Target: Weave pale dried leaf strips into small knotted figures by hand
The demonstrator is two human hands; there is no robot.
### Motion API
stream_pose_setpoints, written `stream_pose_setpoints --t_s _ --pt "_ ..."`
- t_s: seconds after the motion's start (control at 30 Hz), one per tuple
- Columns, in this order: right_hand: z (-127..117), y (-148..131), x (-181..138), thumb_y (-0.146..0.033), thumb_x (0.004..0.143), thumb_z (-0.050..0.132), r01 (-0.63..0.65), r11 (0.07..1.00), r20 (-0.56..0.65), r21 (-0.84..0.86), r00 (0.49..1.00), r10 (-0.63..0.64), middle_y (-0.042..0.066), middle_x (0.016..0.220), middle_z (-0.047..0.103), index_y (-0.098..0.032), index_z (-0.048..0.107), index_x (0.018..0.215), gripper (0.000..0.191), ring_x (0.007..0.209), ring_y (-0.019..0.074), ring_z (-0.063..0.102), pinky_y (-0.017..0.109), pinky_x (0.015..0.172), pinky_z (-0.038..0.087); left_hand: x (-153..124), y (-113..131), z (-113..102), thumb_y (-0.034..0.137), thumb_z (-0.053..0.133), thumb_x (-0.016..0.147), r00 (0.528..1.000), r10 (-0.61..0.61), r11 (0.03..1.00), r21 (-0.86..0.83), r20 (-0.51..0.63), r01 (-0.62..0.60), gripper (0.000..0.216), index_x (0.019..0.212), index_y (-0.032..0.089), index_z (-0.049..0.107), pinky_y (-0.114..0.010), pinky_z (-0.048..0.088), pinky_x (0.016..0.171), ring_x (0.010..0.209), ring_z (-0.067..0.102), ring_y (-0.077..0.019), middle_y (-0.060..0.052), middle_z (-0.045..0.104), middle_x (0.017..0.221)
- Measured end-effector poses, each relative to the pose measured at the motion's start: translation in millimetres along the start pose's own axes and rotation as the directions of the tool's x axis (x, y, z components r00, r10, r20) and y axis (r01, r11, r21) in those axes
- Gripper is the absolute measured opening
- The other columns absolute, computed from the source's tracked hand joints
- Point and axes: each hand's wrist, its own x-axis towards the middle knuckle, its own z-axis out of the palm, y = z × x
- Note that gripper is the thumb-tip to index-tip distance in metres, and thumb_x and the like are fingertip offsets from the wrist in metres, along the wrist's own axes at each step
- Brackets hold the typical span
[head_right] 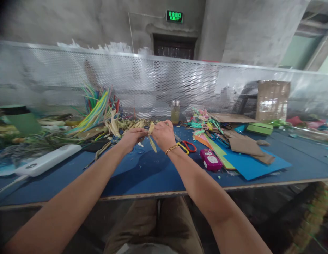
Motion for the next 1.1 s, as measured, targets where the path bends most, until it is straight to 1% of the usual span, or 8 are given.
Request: stream_pose_setpoints --t_s 0.2,0.37,0.5,0.6,0.7,0.83,0.97,1.1 --pt "6 4 -3 -0.039 0.088 0.053 -0.099 0.992 -0.026 0.079 0.994 0.102 0.003 0.086 0.067 -0.024 0.068 0.077 0.024 0.091 0.0208 0.049 0.039 0.085 0.024 -3 7 -1 0.035 0.069 0.065 0.994 0.106 0.982 0.155 0.032 -0.110 0.017 0.072 0.019 0.069 -0.023 0.029 0.052 0.051 0.041 -0.0100 0.002 0.055 0.057" --pt "8 1 -4 -0.042 0.081 0.064 -0.138 0.979 -0.001 0.153 0.990 0.139 0.004 0.100 0.067 -0.023 0.067 0.071 0.022 0.103 0.0230 0.049 0.040 0.091 0.023 -4 19 -7 0.025 0.072 0.058 0.970 0.226 0.909 0.341 0.085 -0.241 0.006 0.063 0.023 0.071 -0.025 0.037 0.063 0.066 0.052 -0.0161 0.000 0.064 0.065" --pt "10 -1 -4 -0.042 0.080 0.064 -0.202 0.959 0.122 0.198 0.976 0.181 0.003 0.082 0.068 -0.022 0.066 0.076 0.021 0.089 0.0196 0.056 0.042 0.093 0.024 -4 22 -14 0.022 0.071 0.057 0.958 0.221 0.874 0.399 0.180 -0.277 0.007 0.063 0.025 0.071 -0.025 0.038 0.063 0.065 0.054 -0.0164 0.000 0.065 0.064" --pt "16 3 -6 -0.039 0.078 0.066 -0.284 0.909 0.231 0.304 0.948 0.219 0.001 0.072 0.067 -0.021 0.066 0.076 0.019 0.075 0.0160 0.058 0.038 0.088 0.031 -4 23 -15 0.021 0.072 0.055 0.963 0.186 0.878 0.407 0.196 -0.252 0.007 0.060 0.024 0.070 -0.025 0.039 0.063 0.064 0.054 -0.0167 -0.001 0.065 0.063" --pt "24 10 -7 -0.036 0.074 0.069 -0.400 0.780 0.277 0.482 0.914 0.297 0.000 0.071 0.065 -0.019 0.064 0.071 0.018 0.068 0.0135 0.057 0.029 0.072 0.038 -6 23 -12 0.022 0.072 0.057 0.972 0.183 0.913 0.342 0.146 -0.223 0.014 0.071 0.024 0.071 -0.027 0.042 0.068 0.073 0.058 -0.0183 -0.003 0.068 0.077" --pt "34 12 -8 -0.037 0.067 0.070 -0.511 0.477 0.299 0.715 0.840 0.452 -0.002 0.064 0.061 -0.017 0.062 0.069 0.021 0.060 0.0113 0.052 0.025 0.061 0.038 -8 23 -9 0.024 0.068 0.065 0.937 0.349 0.880 0.351 -0.023 -0.319 0.037 0.102 0.024 0.068 -0.029 0.045 0.072 0.086 0.058 -0.0181 -0.007 0.060 0.109" --pt "39 7 -8 -0.042 0.060 0.073 -0.547 0.188 0.367 0.816 0.741 0.562 -0.004 0.058 0.056 -0.017 0.060 0.066 0.029 0.054 0.0090 0.046 0.023 0.055 0.036 -9 23 -6 0.027 0.070 0.067 0.875 0.460 0.824 0.440 -0.153 -0.356 0.024 0.091 0.023 0.071 -0.029 0.044 0.074 0.089 0.055 -0.0199 -0.007 0.060 0.097" --pt "41 4 -7 -0.047 0.055 0.075 -0.552 0.069 0.414 0.831 0.697 0.586 -0.005 0.054 0.051 -0.017 0.060 0.065 0.035 0.050 0.0076 0.039 0.023 0.049 0.031 -10 20 2 0.027 0.072 0.065 0.946 0.321 0.896 0.336 -0.038 -0.291 0.032 0.097 0.024 0.070 -0.028 0.042 0.069 0.075 0.057 -0.0172 -0.004 0.064 0.082"
